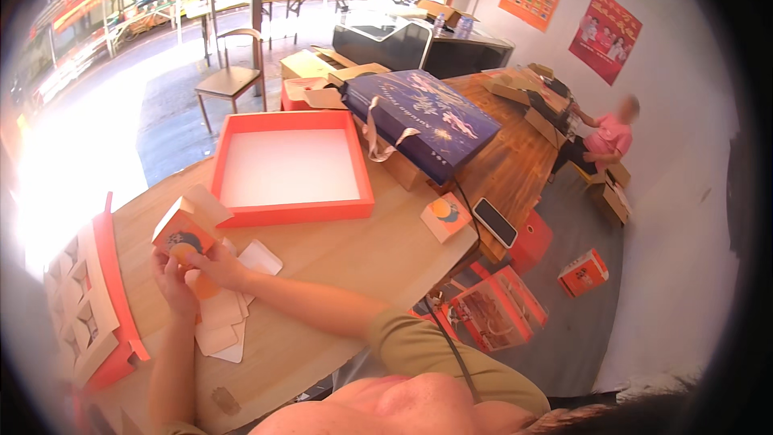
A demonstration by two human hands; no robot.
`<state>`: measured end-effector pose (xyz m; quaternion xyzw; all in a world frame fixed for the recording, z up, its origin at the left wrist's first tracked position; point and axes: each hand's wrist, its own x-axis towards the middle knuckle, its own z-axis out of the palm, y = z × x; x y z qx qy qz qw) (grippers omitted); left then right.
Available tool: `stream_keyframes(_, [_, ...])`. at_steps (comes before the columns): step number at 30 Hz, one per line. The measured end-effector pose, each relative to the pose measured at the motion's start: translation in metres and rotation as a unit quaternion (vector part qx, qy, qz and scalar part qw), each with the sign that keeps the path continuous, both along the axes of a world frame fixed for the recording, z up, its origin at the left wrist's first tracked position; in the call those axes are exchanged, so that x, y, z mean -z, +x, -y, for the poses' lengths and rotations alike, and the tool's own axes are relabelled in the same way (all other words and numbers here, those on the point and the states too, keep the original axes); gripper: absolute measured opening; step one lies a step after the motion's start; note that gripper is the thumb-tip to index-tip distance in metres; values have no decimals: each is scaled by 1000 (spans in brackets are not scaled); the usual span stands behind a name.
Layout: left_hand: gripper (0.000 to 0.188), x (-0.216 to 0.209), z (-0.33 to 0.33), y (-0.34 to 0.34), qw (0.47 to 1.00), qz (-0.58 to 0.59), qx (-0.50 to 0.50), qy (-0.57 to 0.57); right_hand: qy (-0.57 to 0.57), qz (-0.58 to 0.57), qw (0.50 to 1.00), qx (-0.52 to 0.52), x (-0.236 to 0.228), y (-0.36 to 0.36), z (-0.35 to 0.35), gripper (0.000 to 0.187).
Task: The person assembles small cardboard boxes by folding flaps and inserting them into a larger tray. They handle multiple small boxes and a larger tray, placing the assembled boxes into the tray.
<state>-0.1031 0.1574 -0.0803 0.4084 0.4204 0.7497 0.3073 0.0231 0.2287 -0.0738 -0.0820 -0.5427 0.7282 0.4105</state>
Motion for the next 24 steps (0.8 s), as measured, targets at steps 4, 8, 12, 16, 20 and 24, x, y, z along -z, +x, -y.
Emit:
stream_keyframes(4, [38, 5, 2, -9, 998, 48, 47, -8, -11, 28, 1000, -2, 5, -2, 1, 41])
stream_keyframes(8, [40, 1, 4, -6, 995, 83, 51, -19, -11, 63, 998, 9, 14, -4, 0, 40])
stream_keyframes(12, [40, -10, 7, 1, 992, 100, 75, -11, 28, 131, 991, 30, 15, -1, 0, 38])
stream_keyframes(16, [40, 0, 5, -8, 993, 87, 85, 2, 44, 161, 985, 40, 3, 4, 4, 34])
stream_keyframes(20, [40, 1, 3, -9, 993, 82, 82, -9, 33, 115, 992, 46, 9, 1, 3, 34])
stream_keyframes(24, [41, 2, 4, -11, 995, 62, 69, -35, 3, 74, 997, 6, 11, -1, 1, 32])
